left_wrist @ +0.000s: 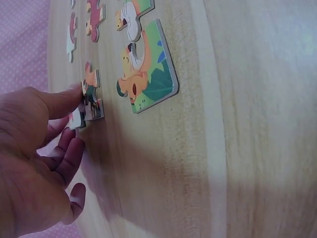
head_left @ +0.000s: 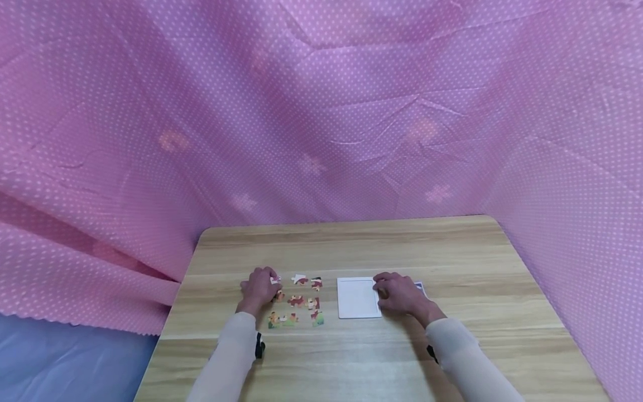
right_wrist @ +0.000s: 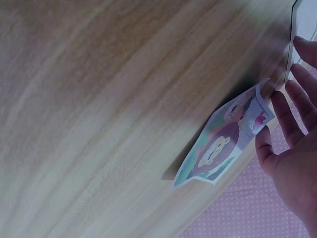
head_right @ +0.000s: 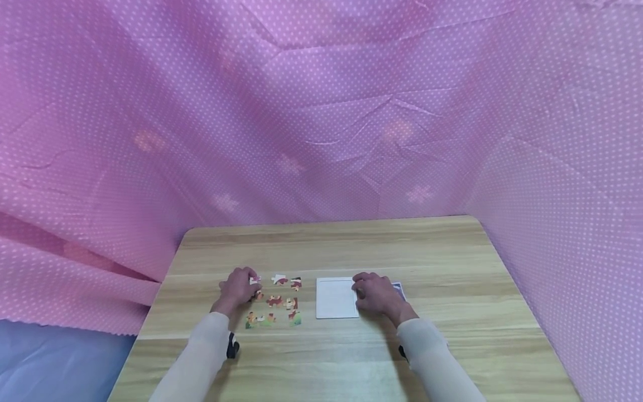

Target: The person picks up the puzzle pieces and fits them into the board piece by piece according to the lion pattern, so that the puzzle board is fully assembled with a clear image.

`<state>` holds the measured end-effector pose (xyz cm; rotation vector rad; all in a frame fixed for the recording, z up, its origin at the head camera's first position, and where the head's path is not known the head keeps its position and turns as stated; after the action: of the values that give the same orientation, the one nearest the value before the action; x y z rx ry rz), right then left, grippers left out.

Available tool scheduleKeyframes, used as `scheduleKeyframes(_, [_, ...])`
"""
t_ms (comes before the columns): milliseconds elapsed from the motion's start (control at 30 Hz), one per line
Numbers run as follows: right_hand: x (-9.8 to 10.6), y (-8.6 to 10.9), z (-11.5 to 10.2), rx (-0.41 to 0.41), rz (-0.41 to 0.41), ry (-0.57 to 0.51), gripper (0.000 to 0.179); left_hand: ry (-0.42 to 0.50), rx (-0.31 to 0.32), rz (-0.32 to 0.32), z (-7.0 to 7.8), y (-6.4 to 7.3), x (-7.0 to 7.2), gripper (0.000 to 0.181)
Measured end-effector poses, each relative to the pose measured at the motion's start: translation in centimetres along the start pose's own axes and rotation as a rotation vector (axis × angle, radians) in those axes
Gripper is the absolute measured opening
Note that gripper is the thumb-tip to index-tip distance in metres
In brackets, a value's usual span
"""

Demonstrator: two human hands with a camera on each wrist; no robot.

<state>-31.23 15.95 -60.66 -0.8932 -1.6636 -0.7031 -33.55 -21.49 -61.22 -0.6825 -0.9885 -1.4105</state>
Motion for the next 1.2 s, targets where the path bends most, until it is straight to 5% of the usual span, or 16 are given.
scheduleKeyframes(367, [0.0,-0.2,0.1,-0.015,0.006,-0.015,0.035,0.019,0.013,0.012,-1.1,-0.3,0.2,0.046])
scheduleKeyframes(733, [0.0,-0.1,0.1,-0.031,-0.014,-0.035,0.037,-0.006,0.057,-0.016,-1.6,-0.2,0.3,0.038])
scheduleKeyframes(1200, [0.1,-0.1,0.1,-0.057,-0.031,-0.039,0.037,0.119,-0.042,0.049,-1.1,-0.2,0.0,0.034])
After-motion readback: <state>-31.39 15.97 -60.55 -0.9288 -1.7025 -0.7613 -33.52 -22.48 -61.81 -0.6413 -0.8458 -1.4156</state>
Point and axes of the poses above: each hand's wrist, its own y-axis away from the middle knuckle, its own x-axis out of the back of the hand, z = x × y, the point moved 5 cm from there along -y, towards the middle knuckle, and after that the axes turned 3 degrees about y, right-handed, at the moved point
